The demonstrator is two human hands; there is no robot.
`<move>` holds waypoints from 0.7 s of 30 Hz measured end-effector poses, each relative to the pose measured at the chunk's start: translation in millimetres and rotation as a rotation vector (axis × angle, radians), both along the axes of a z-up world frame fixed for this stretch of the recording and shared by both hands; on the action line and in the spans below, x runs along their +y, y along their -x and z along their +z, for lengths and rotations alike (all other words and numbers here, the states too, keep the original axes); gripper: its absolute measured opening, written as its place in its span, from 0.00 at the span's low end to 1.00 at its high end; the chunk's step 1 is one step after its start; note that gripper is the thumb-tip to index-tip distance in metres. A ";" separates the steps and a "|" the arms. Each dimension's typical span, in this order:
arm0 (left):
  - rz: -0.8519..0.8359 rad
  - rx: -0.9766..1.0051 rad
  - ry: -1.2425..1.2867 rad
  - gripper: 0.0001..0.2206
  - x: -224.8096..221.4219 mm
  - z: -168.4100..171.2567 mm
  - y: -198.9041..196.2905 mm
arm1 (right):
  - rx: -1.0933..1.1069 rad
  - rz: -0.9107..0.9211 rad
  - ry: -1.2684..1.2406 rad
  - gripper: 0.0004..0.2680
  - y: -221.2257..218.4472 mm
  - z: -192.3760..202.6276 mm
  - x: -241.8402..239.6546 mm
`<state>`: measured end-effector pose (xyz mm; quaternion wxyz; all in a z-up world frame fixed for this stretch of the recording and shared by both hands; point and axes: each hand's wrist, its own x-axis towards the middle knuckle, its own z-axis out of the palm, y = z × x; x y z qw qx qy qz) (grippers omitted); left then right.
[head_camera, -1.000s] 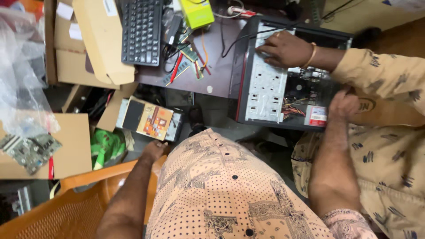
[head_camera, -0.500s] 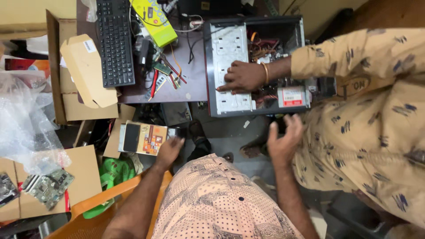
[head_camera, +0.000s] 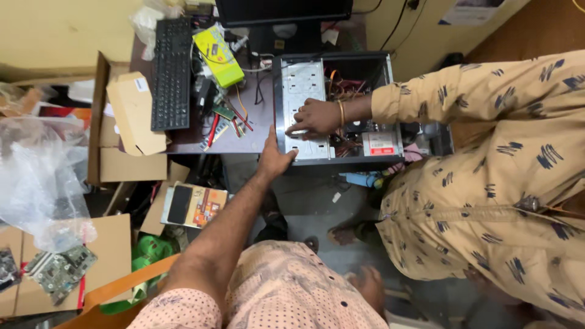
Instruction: The person removes a keyboard from the workspace, detaches the front bezel of a computer case, inserts a small circuit board into a slot on the bezel, and then reattaches the bezel to the chassis.
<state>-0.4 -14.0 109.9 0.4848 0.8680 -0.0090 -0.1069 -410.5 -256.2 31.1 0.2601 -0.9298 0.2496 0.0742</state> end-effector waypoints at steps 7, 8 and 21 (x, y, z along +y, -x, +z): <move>-0.025 -0.050 0.387 0.46 -0.7 -36.9 -4.7 | -0.043 -0.143 -0.059 0.14 -15.7 35.6 -1.1; -0.022 -0.040 0.390 0.46 -1.0 -38.7 0.2 | -0.095 -0.096 -0.140 0.14 -37.5 50.9 4.5; -0.089 -0.190 0.176 0.49 1.1 -62.2 -6.2 | -0.402 0.208 -0.288 0.10 -414.5 116.8 105.7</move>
